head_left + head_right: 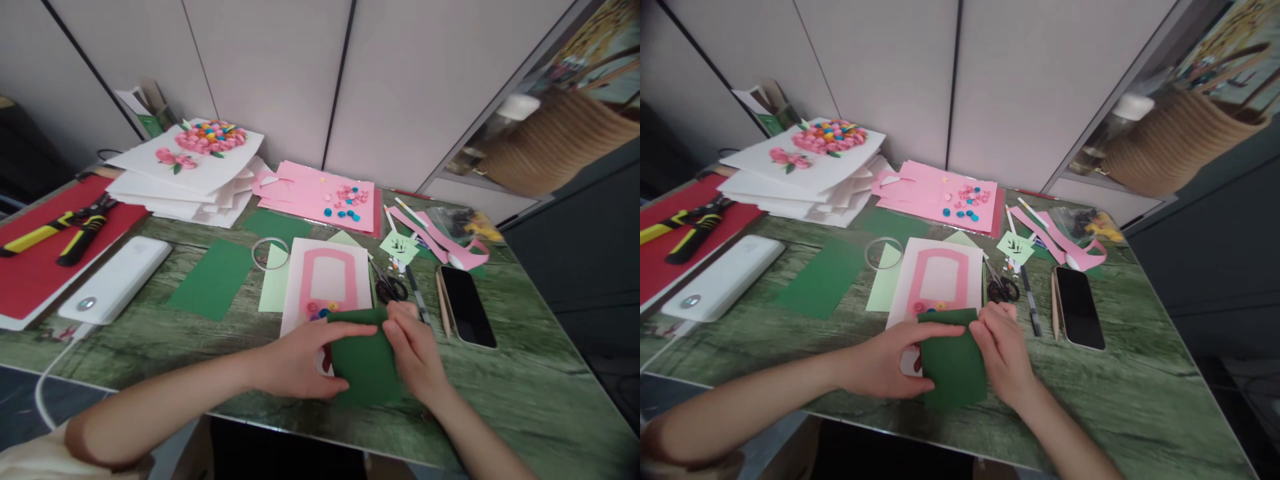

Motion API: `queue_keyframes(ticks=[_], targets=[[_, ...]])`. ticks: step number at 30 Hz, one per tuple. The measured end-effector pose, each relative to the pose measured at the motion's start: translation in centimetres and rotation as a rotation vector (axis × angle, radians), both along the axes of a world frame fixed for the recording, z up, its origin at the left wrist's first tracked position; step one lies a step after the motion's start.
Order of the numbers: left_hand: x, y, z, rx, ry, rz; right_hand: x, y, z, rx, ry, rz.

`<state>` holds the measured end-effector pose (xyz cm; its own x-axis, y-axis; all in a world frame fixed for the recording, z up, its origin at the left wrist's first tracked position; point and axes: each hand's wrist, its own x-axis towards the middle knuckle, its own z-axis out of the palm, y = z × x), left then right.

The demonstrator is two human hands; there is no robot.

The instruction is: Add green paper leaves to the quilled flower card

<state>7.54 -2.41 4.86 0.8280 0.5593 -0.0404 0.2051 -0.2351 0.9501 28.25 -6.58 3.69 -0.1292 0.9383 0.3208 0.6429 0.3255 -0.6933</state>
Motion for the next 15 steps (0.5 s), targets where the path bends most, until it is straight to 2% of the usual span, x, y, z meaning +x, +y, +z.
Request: queue_keyframes(ticks=[3,10,15], targets=[[0.02,0.01,-0.17,-0.023,-0.013,0.055,0.22,0.07,-0.14,-0.036,-0.002,0.041],[-0.05,0.07,-0.55,-0.042,-0.06,0.101,-0.05,0.16,-0.53,-0.017,-0.024,0.021],[-0.11,0.57,-0.7,-0.022,-0.068,0.182,0.19,0.37,-0.65,-0.019,-0.036,0.032]])
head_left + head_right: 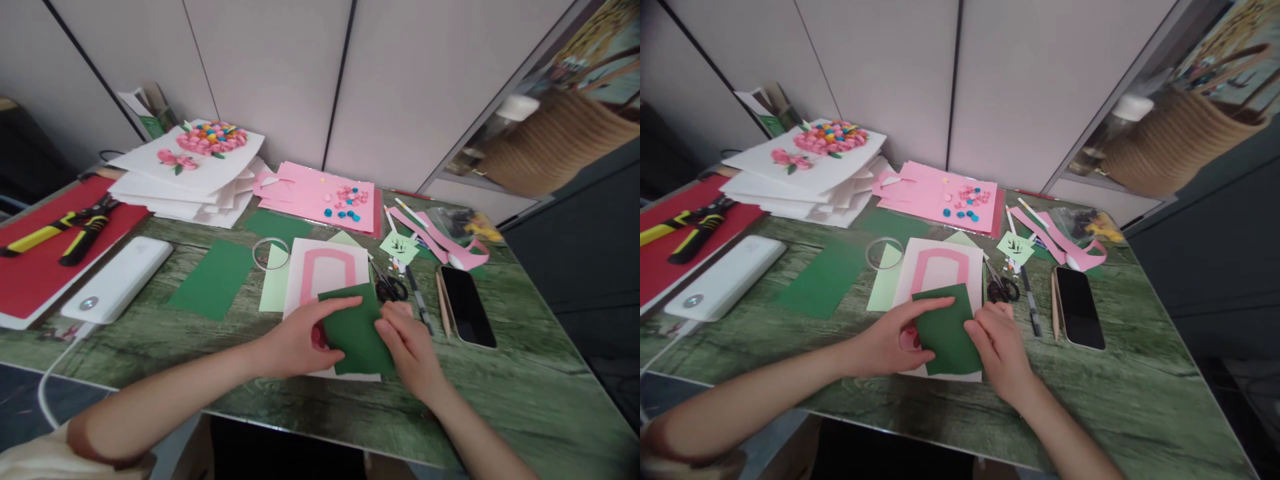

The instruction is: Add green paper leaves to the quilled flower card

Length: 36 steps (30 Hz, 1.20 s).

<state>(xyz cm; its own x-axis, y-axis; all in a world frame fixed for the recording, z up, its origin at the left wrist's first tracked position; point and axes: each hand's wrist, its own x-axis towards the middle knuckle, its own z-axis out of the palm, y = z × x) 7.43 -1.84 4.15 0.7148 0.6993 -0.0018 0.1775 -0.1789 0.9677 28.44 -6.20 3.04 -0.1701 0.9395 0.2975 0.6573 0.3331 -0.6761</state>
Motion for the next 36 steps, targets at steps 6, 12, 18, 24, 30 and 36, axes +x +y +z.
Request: queue_keyframes(ticks=[6,12,18,24,30,36], targets=[[0.0,0.1,-0.2,0.046,-0.028,-0.007,-0.3,-0.2,-0.3,0.123,-0.006,-0.019],[-0.1,0.6,-0.6,0.019,0.019,0.154,1.6,1.1,-0.6,-0.021,0.019,-0.122],[0.0,1.7,-1.2,-0.112,-0.163,0.264,5.0,4.2,-2.7,0.048,-0.539,-0.361],[-0.1,2.0,-1.4,-0.169,-0.247,0.387,5.5,4.3,-3.9,-0.045,-0.804,-0.478],[-0.4,2.3,-1.7,-0.196,-0.287,0.427,5.9,4.3,-3.3,-0.046,-0.785,-0.458],[0.0,1.9,-1.8,-0.478,-0.374,0.272,2.8,2.5,-1.5,0.123,-0.061,-0.089]])
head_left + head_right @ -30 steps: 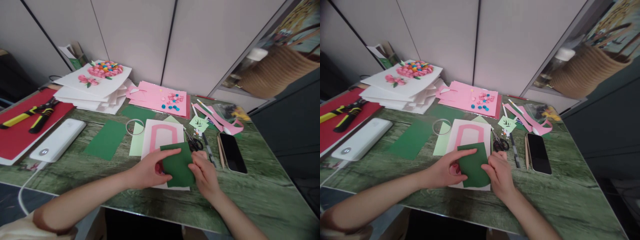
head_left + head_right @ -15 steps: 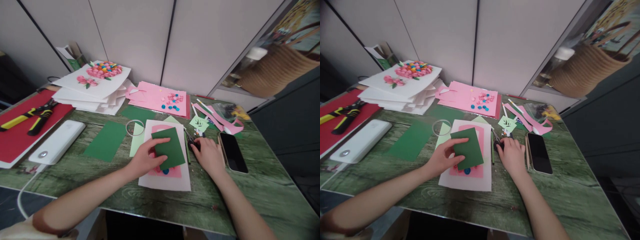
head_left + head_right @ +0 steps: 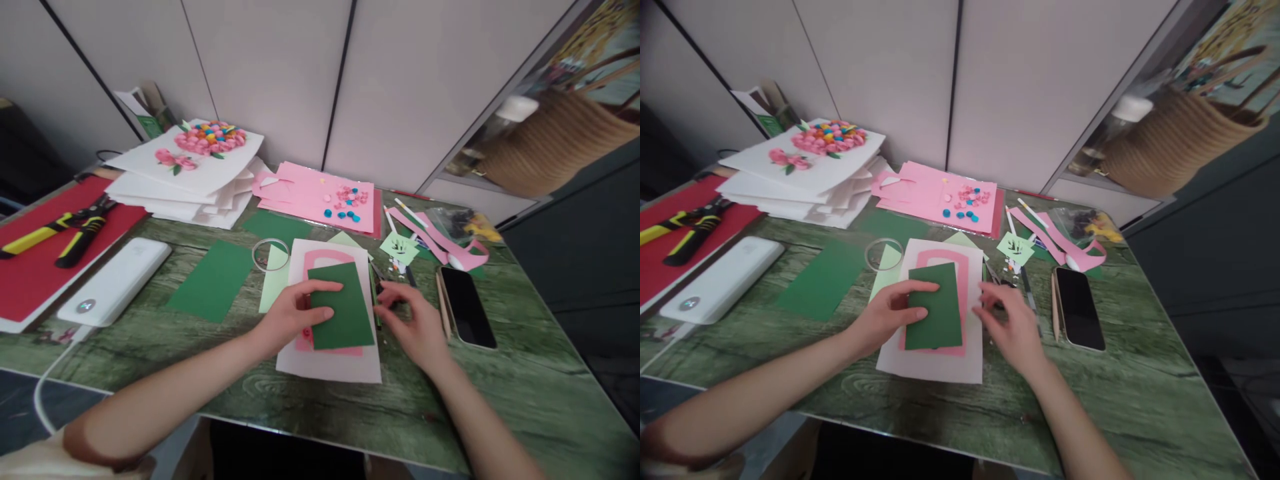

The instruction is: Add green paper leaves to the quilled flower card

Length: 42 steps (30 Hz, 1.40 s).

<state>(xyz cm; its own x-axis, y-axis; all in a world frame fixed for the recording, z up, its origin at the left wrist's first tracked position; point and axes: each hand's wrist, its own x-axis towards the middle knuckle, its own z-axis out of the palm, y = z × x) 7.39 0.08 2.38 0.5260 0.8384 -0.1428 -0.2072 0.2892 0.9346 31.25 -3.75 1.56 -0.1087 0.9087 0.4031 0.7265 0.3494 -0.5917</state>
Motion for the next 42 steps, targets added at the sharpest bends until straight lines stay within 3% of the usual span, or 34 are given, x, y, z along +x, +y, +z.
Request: queue_keyframes(ticks=[2,4,9,14,17,22,35,42], targets=[[0.2,-0.2,0.0,-0.091,-0.083,-0.058,-1.2,-1.0,0.4,0.008,0.126,0.186],[0.3,-0.3,-0.1,-0.136,-0.133,-0.097,-2.0,-1.7,0.7,0.032,0.156,0.226],[0.2,-0.3,0.2,-0.079,-0.121,-0.138,-1.9,-1.7,1.1,-0.03,0.236,0.218],[0.0,-0.1,0.3,0.049,-0.091,-0.057,-1.8,-1.4,1.3,-0.19,0.39,0.228],[0.2,-0.2,0.2,0.017,-0.095,-0.037,-2.0,-1.6,1.3,-0.276,0.392,0.257],[0.6,-0.3,0.0,-0.036,0.065,-0.091,-2.4,-1.9,1.2,-0.34,0.339,0.26],[0.3,-0.7,0.2,0.028,0.047,-0.137,-3.2,-2.0,1.0,-0.278,0.348,0.104],[0.9,-1.5,1.2,0.103,0.273,-0.049,-3.3,-2.5,1.0,-0.15,0.272,0.084]])
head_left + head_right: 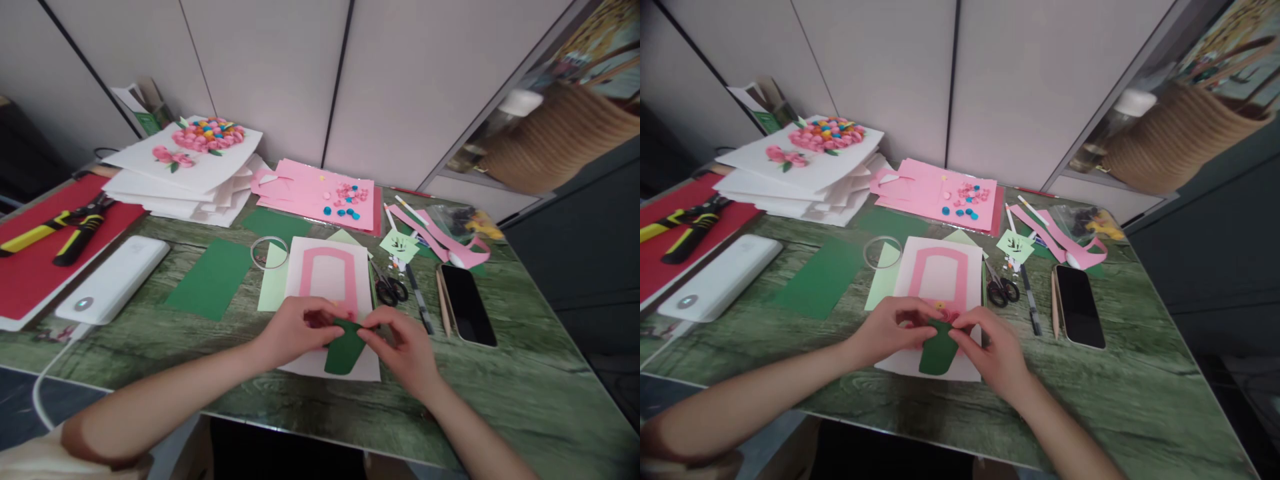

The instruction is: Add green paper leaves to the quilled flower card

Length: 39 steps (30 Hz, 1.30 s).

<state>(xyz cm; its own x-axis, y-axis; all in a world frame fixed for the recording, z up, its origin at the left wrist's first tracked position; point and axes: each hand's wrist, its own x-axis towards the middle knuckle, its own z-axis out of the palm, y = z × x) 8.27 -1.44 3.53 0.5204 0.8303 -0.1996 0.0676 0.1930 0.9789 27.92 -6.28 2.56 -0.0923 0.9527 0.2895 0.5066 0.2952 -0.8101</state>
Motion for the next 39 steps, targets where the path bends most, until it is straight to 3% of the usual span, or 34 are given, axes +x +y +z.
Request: queue_keyframes(ticks=[6,16,39], targets=[[-0.18,-0.28,0.06,0.13,0.016,0.113,0.35,0.09,0.19,-0.086,0.072,0.018],[-0.07,-0.14,0.04,0.266,0.014,0.133,0.01,0.12,-0.19,-0.056,0.127,-0.047],[-0.22,-0.24,-0.2,0.185,-0.019,0.089,0.17,0.07,0.54,-0.013,0.124,-0.025]])
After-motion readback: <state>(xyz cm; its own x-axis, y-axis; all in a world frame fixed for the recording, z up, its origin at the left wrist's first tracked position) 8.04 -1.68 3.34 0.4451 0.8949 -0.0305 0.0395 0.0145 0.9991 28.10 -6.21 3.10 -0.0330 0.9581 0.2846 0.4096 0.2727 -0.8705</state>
